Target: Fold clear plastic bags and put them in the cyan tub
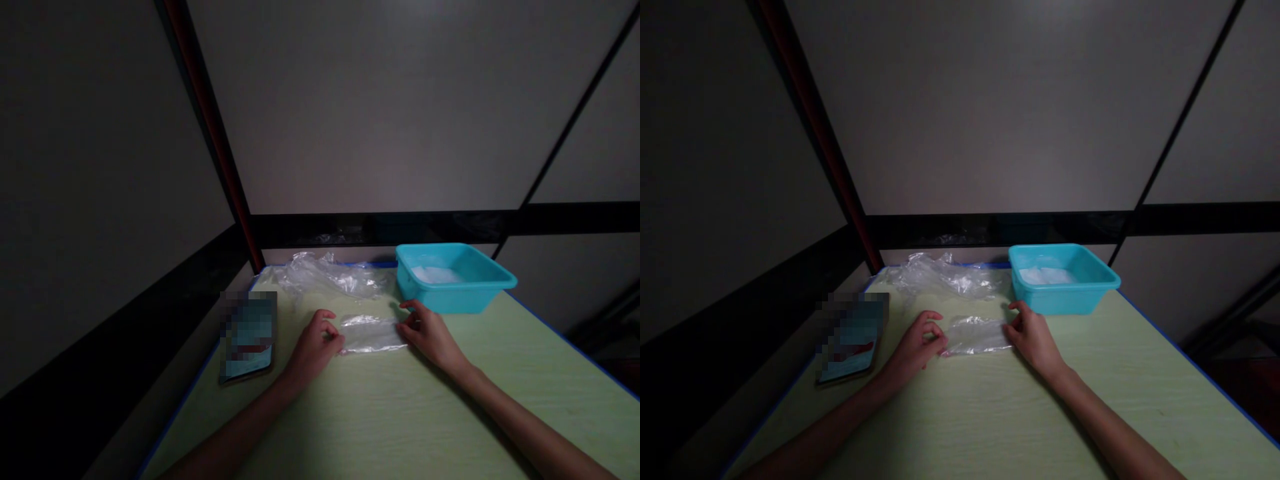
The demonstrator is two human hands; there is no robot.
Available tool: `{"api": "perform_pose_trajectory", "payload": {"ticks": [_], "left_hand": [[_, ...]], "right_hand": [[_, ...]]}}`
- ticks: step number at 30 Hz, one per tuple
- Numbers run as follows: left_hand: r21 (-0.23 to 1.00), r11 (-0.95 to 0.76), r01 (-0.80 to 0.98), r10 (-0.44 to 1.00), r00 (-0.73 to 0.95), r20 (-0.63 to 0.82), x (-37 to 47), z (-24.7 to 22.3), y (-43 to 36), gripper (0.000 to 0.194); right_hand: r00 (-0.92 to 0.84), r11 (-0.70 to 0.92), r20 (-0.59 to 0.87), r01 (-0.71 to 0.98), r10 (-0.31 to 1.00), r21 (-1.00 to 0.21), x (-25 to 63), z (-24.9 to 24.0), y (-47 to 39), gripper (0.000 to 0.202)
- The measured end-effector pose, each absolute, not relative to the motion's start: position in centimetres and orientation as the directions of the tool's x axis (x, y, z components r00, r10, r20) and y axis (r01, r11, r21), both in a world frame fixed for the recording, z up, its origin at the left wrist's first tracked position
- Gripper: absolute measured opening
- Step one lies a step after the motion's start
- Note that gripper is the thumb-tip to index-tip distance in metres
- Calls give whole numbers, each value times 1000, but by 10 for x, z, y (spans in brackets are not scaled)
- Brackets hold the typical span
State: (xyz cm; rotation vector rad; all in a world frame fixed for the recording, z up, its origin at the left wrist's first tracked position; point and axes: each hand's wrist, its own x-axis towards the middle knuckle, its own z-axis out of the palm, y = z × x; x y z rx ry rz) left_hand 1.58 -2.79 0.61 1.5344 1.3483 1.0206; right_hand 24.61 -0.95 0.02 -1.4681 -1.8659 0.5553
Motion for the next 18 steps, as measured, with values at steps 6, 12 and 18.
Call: {"api": "perform_pose_trajectory", "payload": {"ticks": [6,12,18], "left_hand": [[959,-103,265,991,116,74,15,5,-27,35],[964,-50,262,994,104,23,16,12,-29,33],[963,-30,269,998,64,14,17,21,-32,29]], "right_hand": [[-187,350,323,737,928,-578,245,-1,-10,29],[-261,404,322,729,910,-552,247,-2,-10,32],[-259,402,323,741,910,-538,247,-5,-9,30]]}}
